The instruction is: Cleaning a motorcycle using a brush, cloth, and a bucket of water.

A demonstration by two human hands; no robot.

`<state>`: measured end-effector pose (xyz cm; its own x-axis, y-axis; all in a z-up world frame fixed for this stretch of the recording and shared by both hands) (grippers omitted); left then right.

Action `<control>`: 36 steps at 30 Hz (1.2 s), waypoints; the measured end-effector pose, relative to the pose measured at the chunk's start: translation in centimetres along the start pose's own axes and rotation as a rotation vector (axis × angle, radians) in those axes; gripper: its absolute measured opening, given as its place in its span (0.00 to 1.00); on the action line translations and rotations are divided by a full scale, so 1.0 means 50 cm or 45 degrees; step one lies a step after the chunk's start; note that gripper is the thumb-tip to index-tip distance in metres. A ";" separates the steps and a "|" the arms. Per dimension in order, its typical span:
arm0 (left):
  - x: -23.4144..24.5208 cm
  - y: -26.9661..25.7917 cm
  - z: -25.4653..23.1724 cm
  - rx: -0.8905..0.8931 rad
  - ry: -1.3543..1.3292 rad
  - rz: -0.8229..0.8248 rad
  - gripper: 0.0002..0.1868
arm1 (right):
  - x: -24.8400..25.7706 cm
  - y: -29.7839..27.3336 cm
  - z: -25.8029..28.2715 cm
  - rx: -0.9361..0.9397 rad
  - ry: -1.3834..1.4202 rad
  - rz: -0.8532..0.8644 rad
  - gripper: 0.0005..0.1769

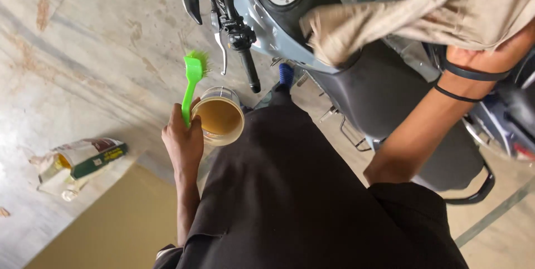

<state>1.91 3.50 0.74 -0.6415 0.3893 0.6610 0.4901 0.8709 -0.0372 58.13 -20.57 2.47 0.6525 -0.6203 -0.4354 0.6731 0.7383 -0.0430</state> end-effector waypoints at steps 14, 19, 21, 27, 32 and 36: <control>-0.108 -0.110 -0.122 0.418 -0.007 -0.436 0.09 | -0.232 0.088 -0.345 0.048 -1.325 0.117 0.37; -0.133 -0.159 -0.124 0.685 0.012 -0.469 0.10 | -0.287 0.269 -0.499 0.173 -2.353 -0.145 0.31; -0.137 -0.167 -0.119 0.805 0.072 -0.434 0.11 | -0.285 0.366 -0.577 -0.263 -2.043 0.038 0.30; -0.145 -0.137 -0.114 0.674 0.019 -0.433 0.12 | -0.356 0.254 -0.585 -0.110 -2.350 0.526 0.23; -0.144 -0.144 -0.077 0.707 -0.006 -0.426 0.10 | -0.301 0.125 -0.482 0.406 -2.328 0.694 0.31; -0.120 -0.120 -0.125 0.493 0.001 -0.561 0.13 | -0.340 0.282 -0.552 0.203 -2.250 0.585 0.31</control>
<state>6.51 -5.96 1.67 -0.7354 -0.0346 0.6767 -0.0744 0.9968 -0.0299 46.95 7.70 -15.54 0.2629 0.0016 0.9648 0.3098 0.9469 -0.0860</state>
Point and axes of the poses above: each hand's wrist, its own y-axis towards the middle knuckle, its own x-axis out of the back of the hand, z = x × y, the point moved 6 cm from there along y, towards the middle knuckle, and after that the axes turned 13 degrees about -x, right-handed, at the moved point
